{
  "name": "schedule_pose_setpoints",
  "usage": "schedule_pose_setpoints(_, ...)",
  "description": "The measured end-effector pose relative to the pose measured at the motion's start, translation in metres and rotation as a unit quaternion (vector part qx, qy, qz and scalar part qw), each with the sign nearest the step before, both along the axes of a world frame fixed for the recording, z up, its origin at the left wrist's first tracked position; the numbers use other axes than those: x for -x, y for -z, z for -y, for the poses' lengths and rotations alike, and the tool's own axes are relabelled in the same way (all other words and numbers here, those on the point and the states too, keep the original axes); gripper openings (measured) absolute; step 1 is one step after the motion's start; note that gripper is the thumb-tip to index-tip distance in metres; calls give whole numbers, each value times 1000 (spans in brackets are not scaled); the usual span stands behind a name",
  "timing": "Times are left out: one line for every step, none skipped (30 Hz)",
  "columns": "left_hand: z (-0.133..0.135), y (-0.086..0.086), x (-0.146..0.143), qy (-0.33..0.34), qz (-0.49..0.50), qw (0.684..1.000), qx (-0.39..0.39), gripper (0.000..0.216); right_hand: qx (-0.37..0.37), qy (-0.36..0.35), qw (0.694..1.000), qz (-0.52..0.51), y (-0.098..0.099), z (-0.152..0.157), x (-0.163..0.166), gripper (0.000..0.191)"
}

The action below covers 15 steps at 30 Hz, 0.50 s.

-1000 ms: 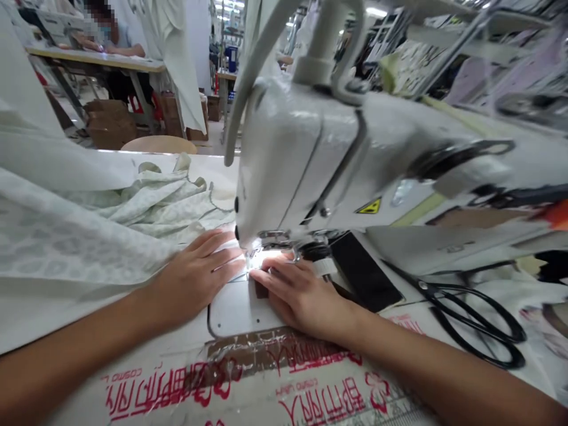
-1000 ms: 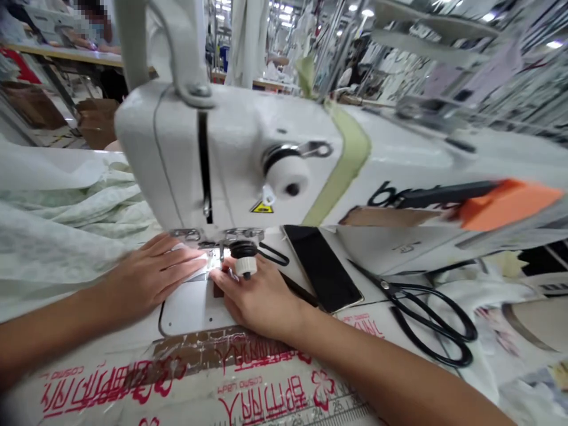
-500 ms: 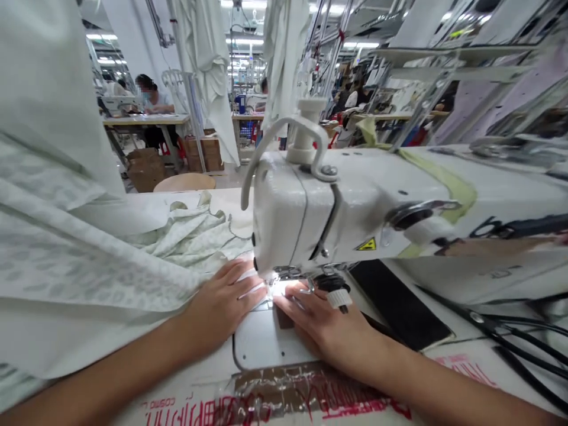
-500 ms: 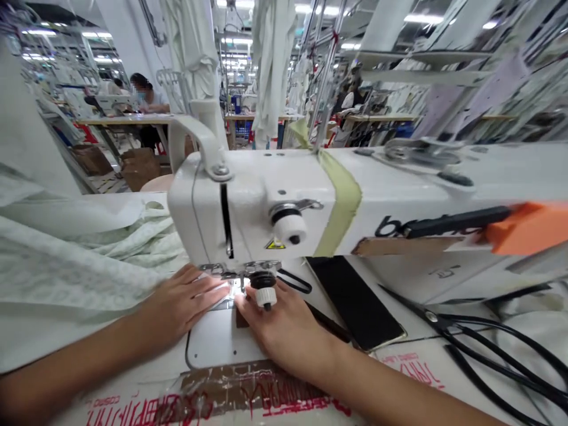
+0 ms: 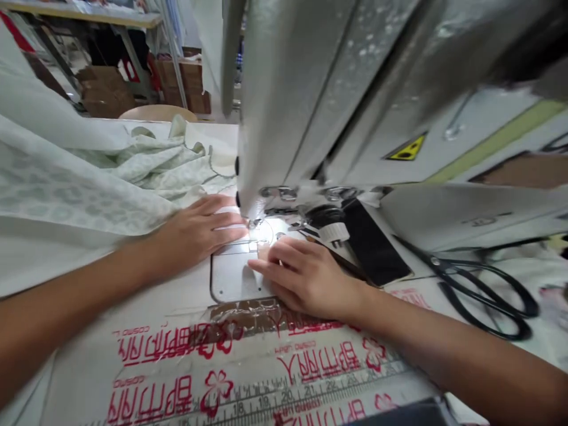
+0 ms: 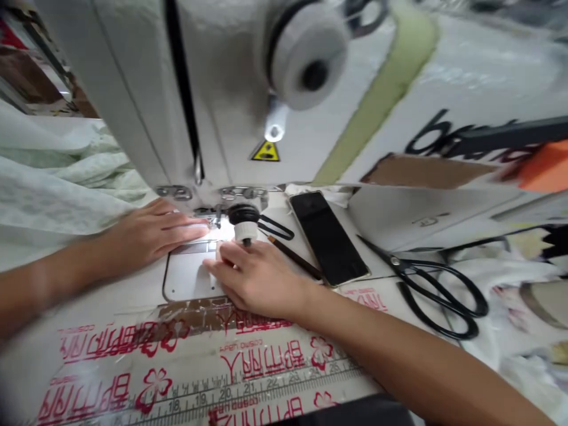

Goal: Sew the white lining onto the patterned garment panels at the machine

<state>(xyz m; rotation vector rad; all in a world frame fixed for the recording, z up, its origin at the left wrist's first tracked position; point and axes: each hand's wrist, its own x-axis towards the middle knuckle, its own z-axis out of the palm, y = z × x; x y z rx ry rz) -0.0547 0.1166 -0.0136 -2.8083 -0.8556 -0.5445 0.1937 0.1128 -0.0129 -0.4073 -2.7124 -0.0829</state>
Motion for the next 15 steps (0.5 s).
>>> schedule_pose_setpoints(-2, 1, 1, 6, 0, 1000, -5, 28, 2, -3, 1000, 1, 0, 0, 0, 25)
schedule_pose_setpoints(-3, 3, 2, 7, 1, 1000, -8, 28, 2, -4, 1000, 3, 0, 1, 0, 25)
schedule_pose_setpoints(-4, 3, 3, 6, 2, 1000, -9, 27, 2, -1, 1000, 5, 0, 1, -1, 25)
schedule_pose_setpoints(-5, 3, 3, 3, 2, 1000, -10, 27, 5, 5, 1000, 9, 0, 1, -1, 25)
schedule_pose_setpoints(-5, 3, 3, 1, 2, 1000, -13, 26, 9, 12, 1000, 17, 0, 2, -1, 25)
schedule_pose_setpoints(-5, 2, 2, -2, 1, 1000, -16, 26, 15, 19, 999, 25, 0, 2, -1, 25)
schedule_pose_setpoints(-5, 1, 2, -6, -1, 1000, -19, 26, 21, 24, 999, 32, -1, 3, 0, 26)
schedule_pose_setpoints(-5, 1, 1, -10, -4, 1000, -22, 26, 25, 30, 999, 36, -2, 4, 0, 26)
schedule_pose_setpoints(-5, 0, 1, -13, -7, 1000, -25, 26, 27, 37, 998, 37, -2, 4, 0, 25)
schedule_pose_setpoints(-6, 0, 1, -17, -8, 999, -26, 27, 27, 40, 998, 37, -3, 5, 1, 25)
schedule_pose_setpoints(-7, 1, 1, -21, -8, 999, -27, 26, 27, 41, 998, 36, -4, 5, 1, 25)
schedule_pose_setpoints(-8, 1, 3, -23, -6, 999, -30, 27, 28, 42, 998, 36, -4, 4, 1, 25)
schedule_pose_setpoints(-8, 2, 5, -23, -3, 999, -34, 27, 30, 42, 998, 37, -4, 4, 1, 24)
schedule_pose_setpoints(-8, 3, 7, -24, 1, 999, -36, 26, 32, 44, 998, 40, -5, 3, 1, 24)
schedule_pose_setpoints(-8, 3, 8, -24, 8, 999, -41, 26, 35, 47, 997, 49, -6, 3, 1, 23)
